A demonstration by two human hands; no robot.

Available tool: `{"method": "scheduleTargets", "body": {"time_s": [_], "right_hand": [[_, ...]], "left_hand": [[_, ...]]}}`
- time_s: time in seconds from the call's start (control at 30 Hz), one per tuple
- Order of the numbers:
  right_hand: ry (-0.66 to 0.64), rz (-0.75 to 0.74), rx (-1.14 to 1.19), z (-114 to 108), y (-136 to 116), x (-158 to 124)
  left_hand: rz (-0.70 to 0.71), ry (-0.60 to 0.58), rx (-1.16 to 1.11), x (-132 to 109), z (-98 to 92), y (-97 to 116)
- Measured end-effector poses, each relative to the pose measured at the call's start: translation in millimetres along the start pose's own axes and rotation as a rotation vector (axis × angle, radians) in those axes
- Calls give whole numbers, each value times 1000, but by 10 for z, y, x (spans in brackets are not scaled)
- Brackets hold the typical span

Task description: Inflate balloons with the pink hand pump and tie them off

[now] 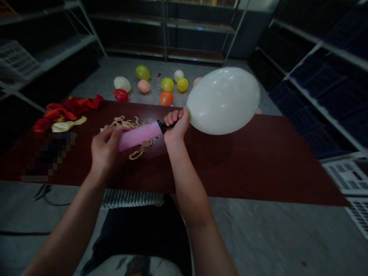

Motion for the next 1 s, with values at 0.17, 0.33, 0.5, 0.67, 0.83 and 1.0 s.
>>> {"method": "scheduleTargets", "body": {"time_s": [0.17,0.33,0.5,0.67,0.83,1.0], "right_hand": [[14,-44,-51,-62,-42,142],[39,-10,-60,-90,3,187],[50,59,16,-100,-16,189],[61,96,42,-108,-39,184],[57,61,10,-101,-99,190],[9,-1,-15,-70,-187,161]], "left_hand": [[-54,-155,-36,-8,73,-96],[64,-206,-11,-33,-73,-132],[306,-166,63,-95,-388,-147],[455,-143,143,-126,-788,-210],[439,-124,162,-128,-1132,-266],[176,-30,110,-10,-1184,-256]]}}
Point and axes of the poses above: each hand's wrist, its own x-axis towards the middle knuckle, its own z-axis out of the palm, y = z × x, the point moved 3 cm from there along x, towards the middle knuckle, and after that the axes turned 11 degrees about y, right-handed, at the moved point
